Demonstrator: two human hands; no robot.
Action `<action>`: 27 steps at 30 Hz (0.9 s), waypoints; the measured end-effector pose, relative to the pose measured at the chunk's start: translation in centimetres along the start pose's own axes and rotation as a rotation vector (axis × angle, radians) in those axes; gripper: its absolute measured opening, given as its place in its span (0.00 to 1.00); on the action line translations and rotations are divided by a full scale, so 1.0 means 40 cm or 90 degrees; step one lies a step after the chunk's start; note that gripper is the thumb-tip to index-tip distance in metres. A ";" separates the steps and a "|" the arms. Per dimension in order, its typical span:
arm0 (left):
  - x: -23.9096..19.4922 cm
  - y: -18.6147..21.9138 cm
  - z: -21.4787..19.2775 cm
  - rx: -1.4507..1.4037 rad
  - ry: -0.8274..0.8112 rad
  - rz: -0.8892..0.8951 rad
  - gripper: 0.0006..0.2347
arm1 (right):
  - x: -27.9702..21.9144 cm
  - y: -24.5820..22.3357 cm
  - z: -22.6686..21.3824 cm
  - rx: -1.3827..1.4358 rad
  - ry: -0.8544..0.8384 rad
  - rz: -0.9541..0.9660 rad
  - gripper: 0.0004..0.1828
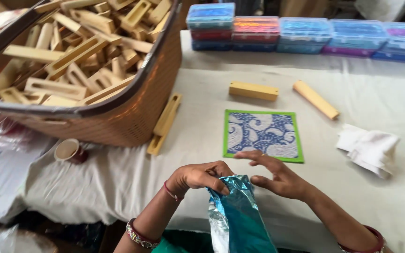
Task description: The person lays a sheet of blue foil on a board, places a wooden block on it, folds the foil over the block and rolls it to wrap it completely, then sets the wrapped block aside and starts wrapping another wooden block the same way.
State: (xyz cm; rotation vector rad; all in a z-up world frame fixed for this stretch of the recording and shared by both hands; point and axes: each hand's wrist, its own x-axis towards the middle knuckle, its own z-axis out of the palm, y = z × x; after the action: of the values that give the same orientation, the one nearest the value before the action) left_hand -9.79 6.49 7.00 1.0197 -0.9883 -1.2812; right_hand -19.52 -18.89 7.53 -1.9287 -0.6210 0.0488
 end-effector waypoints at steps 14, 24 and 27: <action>0.051 0.038 -0.167 0.182 0.142 -0.094 0.12 | -0.017 0.128 -0.109 0.227 0.023 0.062 0.11; 0.123 -0.099 -0.314 0.017 0.541 0.032 0.09 | -0.017 0.274 -0.182 -0.026 0.280 0.248 0.12; 0.124 -0.139 -0.334 0.081 0.598 0.020 0.11 | -0.021 0.288 -0.198 -0.085 0.339 0.231 0.15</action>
State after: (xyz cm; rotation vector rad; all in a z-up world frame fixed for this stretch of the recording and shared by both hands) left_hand 1.86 1.95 -1.84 1.4871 -0.3465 -0.5721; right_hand -13.21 -29.46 0.85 -2.0470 0.0842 -0.2755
